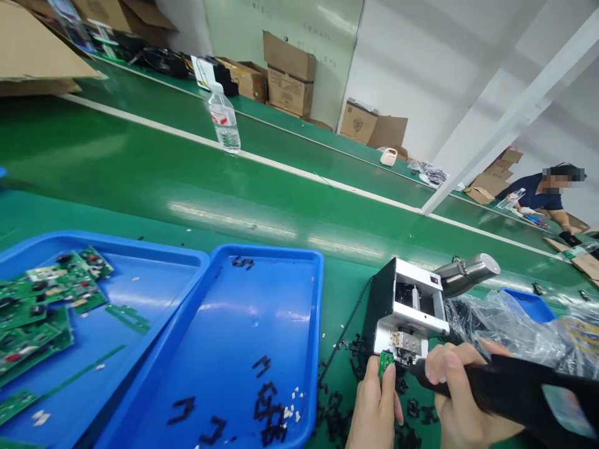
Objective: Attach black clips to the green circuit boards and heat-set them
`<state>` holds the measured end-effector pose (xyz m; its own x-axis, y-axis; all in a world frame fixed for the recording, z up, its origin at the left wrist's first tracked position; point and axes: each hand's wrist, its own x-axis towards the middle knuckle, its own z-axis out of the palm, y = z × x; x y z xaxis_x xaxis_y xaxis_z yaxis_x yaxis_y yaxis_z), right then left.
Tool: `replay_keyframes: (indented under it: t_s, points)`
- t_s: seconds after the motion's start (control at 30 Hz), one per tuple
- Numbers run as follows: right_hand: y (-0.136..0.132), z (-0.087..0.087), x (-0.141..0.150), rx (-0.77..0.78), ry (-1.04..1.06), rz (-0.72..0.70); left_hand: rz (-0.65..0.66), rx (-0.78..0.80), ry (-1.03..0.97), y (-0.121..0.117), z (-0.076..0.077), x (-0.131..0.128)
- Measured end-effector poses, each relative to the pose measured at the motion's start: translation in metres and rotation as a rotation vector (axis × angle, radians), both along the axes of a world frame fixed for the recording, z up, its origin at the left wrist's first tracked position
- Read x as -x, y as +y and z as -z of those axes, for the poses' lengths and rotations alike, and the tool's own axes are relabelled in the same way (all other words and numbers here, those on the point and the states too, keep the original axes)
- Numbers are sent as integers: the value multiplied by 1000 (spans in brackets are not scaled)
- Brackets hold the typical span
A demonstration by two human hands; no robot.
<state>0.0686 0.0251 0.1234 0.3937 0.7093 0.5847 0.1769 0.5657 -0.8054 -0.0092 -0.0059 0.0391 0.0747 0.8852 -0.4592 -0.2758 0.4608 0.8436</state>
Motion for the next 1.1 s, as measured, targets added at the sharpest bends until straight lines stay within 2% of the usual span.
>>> replay_keyframes:
  t_s: [0.13,0.23,0.4,0.63,0.83,1.0,1.1]
  points:
    - [1,-14,11,7,-35,-74,20,-47,12,1,-3,0]
    - [5,-18,22,32,-85,-39,-1,-27,-29,1,-3,1]
    - [11,-15,31,31,-76,-9,0,-26,15,-1,2,-1]
    - [13,-11,28,-36,-25,-74,27,-57,91,-3,8,-6]
    - [14,-7,27,8,-42,-132,-76,14,189,-9,18,-12]
    - [19,-1,24,-2,-47,-181,-25,18,211,-7,23,-12]
    - [20,-5,25,-8,-50,-221,88,8,231,0,14,3]
